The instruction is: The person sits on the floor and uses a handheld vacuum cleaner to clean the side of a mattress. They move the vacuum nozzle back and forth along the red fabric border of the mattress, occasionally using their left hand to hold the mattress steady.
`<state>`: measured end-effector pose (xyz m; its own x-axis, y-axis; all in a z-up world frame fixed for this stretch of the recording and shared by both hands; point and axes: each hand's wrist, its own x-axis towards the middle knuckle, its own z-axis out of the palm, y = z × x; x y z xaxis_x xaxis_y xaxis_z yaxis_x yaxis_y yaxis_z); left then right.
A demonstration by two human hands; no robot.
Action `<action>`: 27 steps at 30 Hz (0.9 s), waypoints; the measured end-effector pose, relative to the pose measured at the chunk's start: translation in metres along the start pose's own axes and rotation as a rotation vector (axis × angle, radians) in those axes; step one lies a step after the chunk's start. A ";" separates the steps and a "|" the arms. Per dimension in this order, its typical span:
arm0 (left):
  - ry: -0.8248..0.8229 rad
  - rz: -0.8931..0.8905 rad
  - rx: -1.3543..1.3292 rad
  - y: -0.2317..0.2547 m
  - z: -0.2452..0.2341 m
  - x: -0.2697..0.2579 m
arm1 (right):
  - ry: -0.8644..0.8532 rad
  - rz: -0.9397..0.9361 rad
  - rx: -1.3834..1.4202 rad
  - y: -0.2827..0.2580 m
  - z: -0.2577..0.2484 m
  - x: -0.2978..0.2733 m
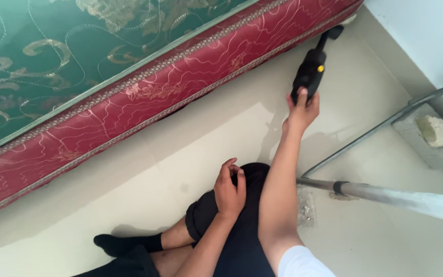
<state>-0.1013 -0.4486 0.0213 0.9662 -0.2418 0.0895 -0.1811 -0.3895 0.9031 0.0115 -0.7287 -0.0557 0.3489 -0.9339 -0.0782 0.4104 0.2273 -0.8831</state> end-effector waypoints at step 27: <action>-0.011 0.013 0.008 -0.003 0.002 0.005 | -0.060 0.012 -0.029 0.047 -0.004 0.031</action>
<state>-0.0960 -0.4505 0.0185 0.9618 -0.2562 0.0966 -0.1950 -0.3932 0.8985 0.0379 -0.7481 -0.1019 0.4037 -0.9128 -0.0617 0.3816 0.2293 -0.8955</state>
